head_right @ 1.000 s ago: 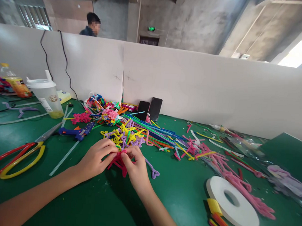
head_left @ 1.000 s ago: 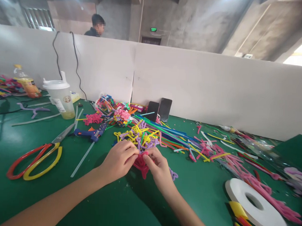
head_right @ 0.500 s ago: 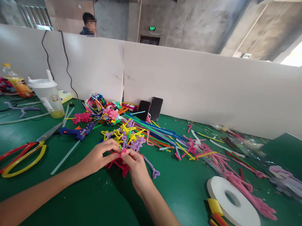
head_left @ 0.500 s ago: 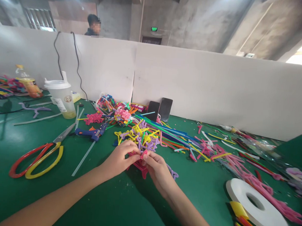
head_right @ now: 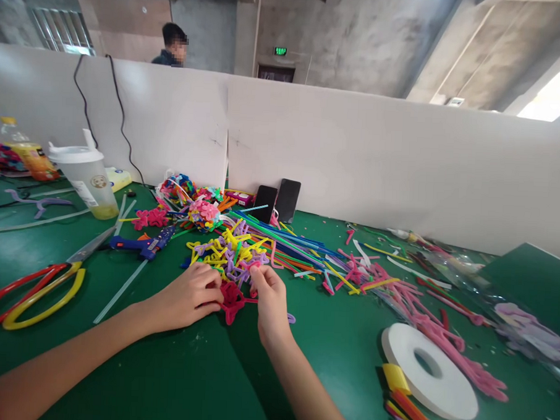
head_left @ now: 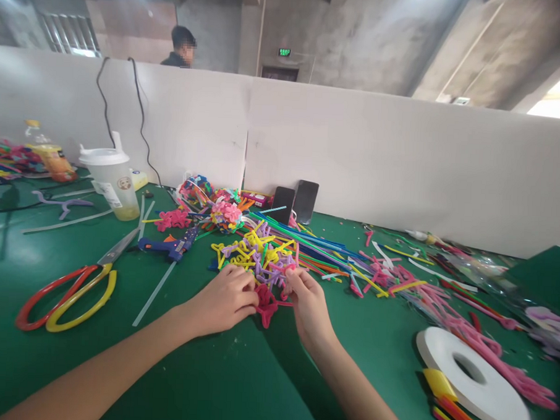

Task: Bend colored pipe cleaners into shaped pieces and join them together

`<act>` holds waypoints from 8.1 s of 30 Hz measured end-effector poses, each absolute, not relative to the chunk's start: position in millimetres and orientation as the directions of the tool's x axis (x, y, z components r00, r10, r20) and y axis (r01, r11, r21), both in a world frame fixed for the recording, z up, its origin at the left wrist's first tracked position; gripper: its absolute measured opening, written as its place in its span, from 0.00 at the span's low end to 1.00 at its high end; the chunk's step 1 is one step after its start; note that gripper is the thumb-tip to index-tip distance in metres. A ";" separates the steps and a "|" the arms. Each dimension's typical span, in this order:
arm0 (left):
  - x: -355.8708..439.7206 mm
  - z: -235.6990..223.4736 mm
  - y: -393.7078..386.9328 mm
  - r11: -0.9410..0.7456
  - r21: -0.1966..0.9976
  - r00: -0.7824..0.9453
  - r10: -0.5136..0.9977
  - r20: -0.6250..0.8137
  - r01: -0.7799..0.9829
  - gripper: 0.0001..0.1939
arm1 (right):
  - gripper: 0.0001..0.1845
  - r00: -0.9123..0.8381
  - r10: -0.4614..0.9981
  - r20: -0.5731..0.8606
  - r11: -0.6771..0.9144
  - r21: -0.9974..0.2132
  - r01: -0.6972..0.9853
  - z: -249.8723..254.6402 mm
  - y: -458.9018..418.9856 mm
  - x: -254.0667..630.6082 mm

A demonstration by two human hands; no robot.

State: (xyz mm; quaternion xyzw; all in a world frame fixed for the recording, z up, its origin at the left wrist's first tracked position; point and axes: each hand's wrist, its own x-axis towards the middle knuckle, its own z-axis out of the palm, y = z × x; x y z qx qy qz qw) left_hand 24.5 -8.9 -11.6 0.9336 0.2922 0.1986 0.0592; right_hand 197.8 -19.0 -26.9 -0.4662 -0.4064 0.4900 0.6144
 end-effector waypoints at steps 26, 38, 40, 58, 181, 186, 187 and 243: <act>24.9 2.6 -12.3 -0.669 0.414 0.445 0.731 0.517 0.618 0.05 | 0.13 -0.106 0.994 0.008 -0.010 -0.986 -0.165 -14.1 -32.9 180.9; 27.6 -6.2 -9.4 -0.599 0.666 0.443 0.793 0.418 0.444 0.06 | 0.13 -0.165 0.984 -0.066 -0.112 -0.952 -0.286 -22.0 -32.0 177.8; 28.5 -8.2 -10.1 -0.551 0.746 0.443 0.813 0.378 0.375 0.06 | 0.13 -0.209 0.972 -0.109 -0.183 -0.909 -0.374 -25.8 -31.9 176.7; 28.5 -7.1 -12.4 -0.567 0.662 0.206 0.814 0.544 0.491 0.04 | 0.14 -0.217 0.968 -0.128 -0.205 -0.900 -0.384 -22.1 -35.7 171.8; 29.7 -6.2 -13.9 -0.648 0.524 0.516 0.760 0.396 0.552 0.05 | 0.17 0.031 0.968 0.248 0.240 -0.957 0.160 -20.8 -37.3 181.4; 30.1 -7.4 -14.8 -0.648 0.536 0.521 0.759 0.391 0.542 0.04 | 0.18 0.025 0.973 0.231 0.225 -0.965 0.133 -21.0 -37.1 181.2; 30.2 -7.6 -15.1 -0.647 0.541 0.520 0.759 0.392 0.537 0.04 | 0.18 0.026 0.973 0.231 0.226 -0.965 0.133 -20.8 -37.2 181.2; 27.6 -10.9 -10.9 -0.638 0.580 0.557 0.755 0.345 0.506 0.14 | 0.17 0.005 0.996 0.091 0.091 -0.993 -0.078 -36.3 -36.8 173.9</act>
